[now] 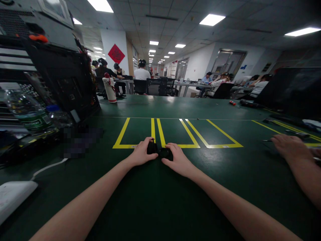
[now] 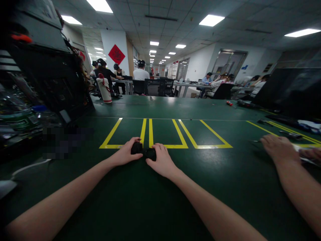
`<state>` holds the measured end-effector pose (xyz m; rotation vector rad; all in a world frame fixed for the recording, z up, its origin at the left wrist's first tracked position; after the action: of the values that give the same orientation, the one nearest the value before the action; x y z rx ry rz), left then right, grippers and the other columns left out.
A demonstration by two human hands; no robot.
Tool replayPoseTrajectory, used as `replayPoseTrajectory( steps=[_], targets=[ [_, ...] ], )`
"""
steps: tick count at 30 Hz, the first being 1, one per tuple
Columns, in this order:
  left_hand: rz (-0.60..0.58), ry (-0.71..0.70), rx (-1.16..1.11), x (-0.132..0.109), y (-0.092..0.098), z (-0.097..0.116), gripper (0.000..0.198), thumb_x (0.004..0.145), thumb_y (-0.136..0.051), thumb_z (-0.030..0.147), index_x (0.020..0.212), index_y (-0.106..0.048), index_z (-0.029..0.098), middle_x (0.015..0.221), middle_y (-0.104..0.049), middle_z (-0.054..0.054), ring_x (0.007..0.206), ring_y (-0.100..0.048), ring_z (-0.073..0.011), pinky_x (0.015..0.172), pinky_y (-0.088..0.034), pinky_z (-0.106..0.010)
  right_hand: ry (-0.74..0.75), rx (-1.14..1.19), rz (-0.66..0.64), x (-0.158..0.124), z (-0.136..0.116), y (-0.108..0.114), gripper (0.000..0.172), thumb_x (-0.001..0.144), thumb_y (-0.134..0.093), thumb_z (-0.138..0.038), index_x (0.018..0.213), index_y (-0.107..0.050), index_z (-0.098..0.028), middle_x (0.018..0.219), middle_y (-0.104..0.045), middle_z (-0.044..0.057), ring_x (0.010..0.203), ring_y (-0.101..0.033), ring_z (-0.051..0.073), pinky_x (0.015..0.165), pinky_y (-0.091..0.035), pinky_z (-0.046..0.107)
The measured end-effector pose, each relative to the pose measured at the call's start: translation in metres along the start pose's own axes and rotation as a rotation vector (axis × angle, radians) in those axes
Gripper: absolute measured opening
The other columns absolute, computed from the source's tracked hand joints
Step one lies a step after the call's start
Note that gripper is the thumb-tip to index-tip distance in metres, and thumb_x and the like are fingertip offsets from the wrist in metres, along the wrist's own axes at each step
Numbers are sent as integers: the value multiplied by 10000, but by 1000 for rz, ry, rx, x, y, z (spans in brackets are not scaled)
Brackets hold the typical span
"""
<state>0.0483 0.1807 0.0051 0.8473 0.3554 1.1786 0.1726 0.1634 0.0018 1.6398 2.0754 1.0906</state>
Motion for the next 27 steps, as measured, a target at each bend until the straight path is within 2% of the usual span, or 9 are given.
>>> replayPoseTrajectory(
  steps=[3,8,13,16,18,20,23,25,27],
  targets=[
    [13,-6,6,0,0,1,645,634,-622,352,1180,-301,232,1089,-494,-86,1011,-484,-269,856,-362,-457,46,-34,17,1,-3,-1,325,682,-559,-289,986,-507,-186,1112,-439,80,1081,-383,237,935,-273,438],
    [19,19,1,-2,-1,-1,640,626,-629,342,1166,-309,218,1102,-492,-99,1012,-491,-269,844,-369,-445,12,-56,6,2,-5,0,360,658,-587,-308,980,-494,-176,1078,-450,72,1034,-413,214,891,-315,411],
    [28,-8,6,-29,3,17,632,628,-625,337,1161,-319,189,1107,-494,-114,1022,-484,-271,851,-364,-448,17,-70,-4,-18,-25,0,328,638,-610,-269,934,-510,-168,997,-489,59,971,-440,204,849,-339,400],
    [-6,-25,-15,-67,7,30,617,632,-618,341,1159,-330,199,1095,-496,-100,1010,-489,-259,839,-386,-427,50,-67,-44,-47,-51,-10,346,617,-633,-274,932,-525,-181,962,-499,50,923,-458,204,798,-377,377],
    [-66,-33,-57,-100,8,35,598,649,-601,334,1165,-319,230,1105,-486,-78,1006,-491,-241,843,-395,-412,87,-38,-103,-69,-74,-22,350,640,-616,-277,966,-520,-196,980,-491,52,922,-461,207,785,-391,369],
    [-61,-5,-70,-135,16,34,596,649,-596,314,1168,-308,249,1124,-474,-64,1027,-475,-236,876,-374,-418,116,10,-177,-88,-100,-38,391,661,-600,-288,1033,-497,-222,1002,-490,49,926,-473,209,792,-401,368],
    [-33,86,-57,-188,26,16,596,651,-575,302,1179,-299,294,1161,-458,-44,1059,-456,-245,904,-355,-430,189,76,-281,-109,-143,-66,439,689,-570,-310,1105,-442,-255,1036,-506,45,942,-491,223,782,-423,371],
    [93,138,-27,-222,43,-3,613,629,-560,295,1177,-288,326,1169,-465,-22,1074,-448,-257,935,-323,-447,235,93,-307,-115,-168,-84,465,681,-576,-290,1116,-424,-233,1058,-520,60,970,-493,240,814,-415,384],
    [215,173,35,-254,59,-22,593,594,-547,313,1141,-319,344,1144,-498,-11,1064,-458,-276,919,-344,-454,280,137,-370,-118,-191,-108,482,689,-562,-303,1133,-402,-204,1024,-550,73,926,-529,233,779,-444,358]
  ],
)
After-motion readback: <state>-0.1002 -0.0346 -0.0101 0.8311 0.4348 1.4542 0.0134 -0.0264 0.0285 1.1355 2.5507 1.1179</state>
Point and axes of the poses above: each hand's wrist, its own x-axis towards the middle knuckle, its own y-axis out of the back of the hand, z = x × y, the point moved 10 cm from there along x, towards the middle knuckle
